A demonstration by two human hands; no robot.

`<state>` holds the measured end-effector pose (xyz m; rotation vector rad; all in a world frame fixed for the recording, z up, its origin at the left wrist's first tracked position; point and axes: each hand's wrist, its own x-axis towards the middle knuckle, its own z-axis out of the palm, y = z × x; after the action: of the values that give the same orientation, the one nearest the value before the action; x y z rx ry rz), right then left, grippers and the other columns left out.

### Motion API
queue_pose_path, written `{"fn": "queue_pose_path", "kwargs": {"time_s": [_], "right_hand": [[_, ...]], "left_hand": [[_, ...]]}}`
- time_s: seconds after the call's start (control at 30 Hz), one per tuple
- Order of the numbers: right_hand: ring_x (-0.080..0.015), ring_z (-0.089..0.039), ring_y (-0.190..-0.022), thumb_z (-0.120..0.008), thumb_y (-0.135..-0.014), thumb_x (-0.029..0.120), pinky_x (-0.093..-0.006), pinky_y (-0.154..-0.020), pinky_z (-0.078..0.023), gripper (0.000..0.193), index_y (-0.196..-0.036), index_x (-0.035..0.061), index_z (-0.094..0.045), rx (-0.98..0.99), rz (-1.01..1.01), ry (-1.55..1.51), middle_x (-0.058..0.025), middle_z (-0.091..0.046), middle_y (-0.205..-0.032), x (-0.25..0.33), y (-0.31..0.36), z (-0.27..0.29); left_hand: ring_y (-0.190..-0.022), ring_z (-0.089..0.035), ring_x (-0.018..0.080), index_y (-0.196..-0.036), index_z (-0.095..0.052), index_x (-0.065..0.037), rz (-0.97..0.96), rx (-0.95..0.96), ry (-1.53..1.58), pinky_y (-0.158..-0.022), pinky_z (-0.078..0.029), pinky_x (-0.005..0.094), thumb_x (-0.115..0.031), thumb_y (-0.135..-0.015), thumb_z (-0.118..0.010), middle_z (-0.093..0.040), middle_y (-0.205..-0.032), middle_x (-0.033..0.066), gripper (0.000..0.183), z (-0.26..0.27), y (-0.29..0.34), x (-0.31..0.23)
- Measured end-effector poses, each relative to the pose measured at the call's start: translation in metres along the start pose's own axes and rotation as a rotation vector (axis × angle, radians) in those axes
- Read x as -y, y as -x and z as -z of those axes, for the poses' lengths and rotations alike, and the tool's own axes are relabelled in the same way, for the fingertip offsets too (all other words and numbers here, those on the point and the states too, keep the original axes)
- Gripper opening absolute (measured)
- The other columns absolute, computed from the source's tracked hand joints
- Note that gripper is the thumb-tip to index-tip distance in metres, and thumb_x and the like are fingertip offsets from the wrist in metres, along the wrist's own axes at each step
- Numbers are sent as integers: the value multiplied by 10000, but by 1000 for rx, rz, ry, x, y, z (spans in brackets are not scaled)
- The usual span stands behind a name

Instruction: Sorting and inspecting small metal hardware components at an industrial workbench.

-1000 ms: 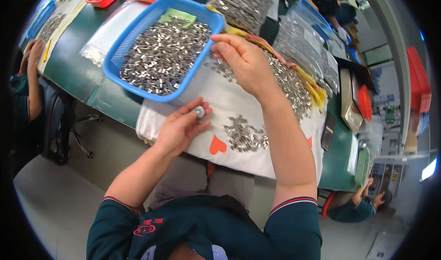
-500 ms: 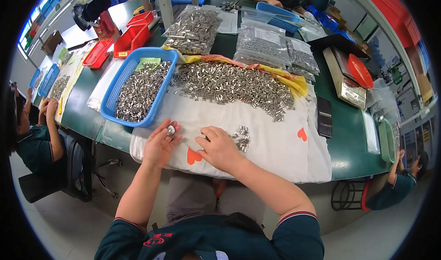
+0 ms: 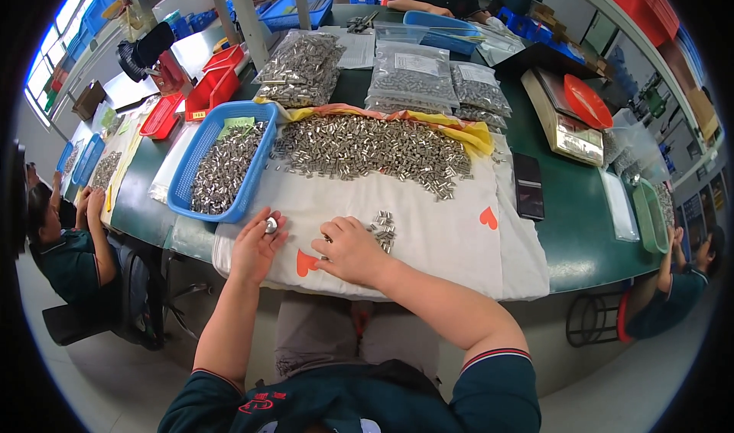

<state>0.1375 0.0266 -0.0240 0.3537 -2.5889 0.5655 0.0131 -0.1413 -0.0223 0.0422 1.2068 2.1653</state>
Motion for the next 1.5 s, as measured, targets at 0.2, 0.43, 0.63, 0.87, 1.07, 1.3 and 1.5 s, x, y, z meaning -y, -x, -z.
{"fn": "queue_pose_path", "kwargs": {"time_s": [0.2, 0.43, 0.63, 0.87, 1.07, 1.3, 1.5], "right_hand": [[-232, -486, -838, -631, -694, 166, -358, -753, -396, 126, -754, 87, -552, 4, -29, -35, -56, -498, -828, -4, 6, -5], [-230, -489, -801, -628, -688, 142, -360, -752, -395, 108, -722, 80, -547, -14, -158, -10, -61, -498, -795, 7, -2, -10], [-240, -502, -821, -622, -692, 126, -369, -769, -397, 101, -752, 69, -564, -3, -113, 78, -73, -513, -813, -13, 1, 6], [-325, -431, -1065, -650, -695, 242, -396, -908, -354, 412, -1061, 85, -546, 21, -214, -105, -151, -460, -1140, -26, 17, 28], [-317, -423, -1045, -692, -624, 270, -429, -911, -329, 492, -1065, 103, -552, 229, -129, 45, -147, -451, -1123, -3, 2, 25], [-283, -453, -875, -640, -652, 129, -405, -771, -366, 241, -867, 71, -546, 149, -71, 27, -87, -486, -926, -3, 4, 14], [-286, -452, -847, -634, -664, 90, -390, -745, -373, 209, -836, 62, -519, 128, -111, 21, -92, -477, -884, -7, 5, 12]], "left_hand": [[-1016, -528, 244, -1197, -406, 35, 8, 21, 23, -824, -466, 366, -45, -873, -419, -512, -1104, 134, 334, 2, 3, 1], [-1015, -529, 241, -1194, -417, 36, 31, 8, 20, -822, -464, 358, -50, -871, -423, -519, -1095, 130, 334, 2, 4, 4], [-1014, -529, 244, -1192, -422, 39, 16, 24, 32, -830, -461, 358, -55, -872, -426, -525, -1092, 135, 333, 2, 1, -1], [-1004, -536, 238, -1184, -432, 41, 6, 36, 39, -835, -461, 355, -53, -873, -429, -534, -1080, 133, 325, 1, -5, -2], [-967, -550, 195, -1168, -464, 11, 51, 1, 106, -812, -471, 338, -60, -856, -482, -538, -1078, 97, 320, 2, 1, 6], [-1033, -520, 182, -1191, -443, 7, 69, 31, 67, -837, -452, 327, -82, -863, -472, -516, -1132, 88, 341, 4, 6, 3], [-998, -511, 141, -1191, -449, -4, 73, 68, 61, -812, -453, 305, -110, -838, -506, -515, -1101, 55, 373, 2, -1, 4]]}}
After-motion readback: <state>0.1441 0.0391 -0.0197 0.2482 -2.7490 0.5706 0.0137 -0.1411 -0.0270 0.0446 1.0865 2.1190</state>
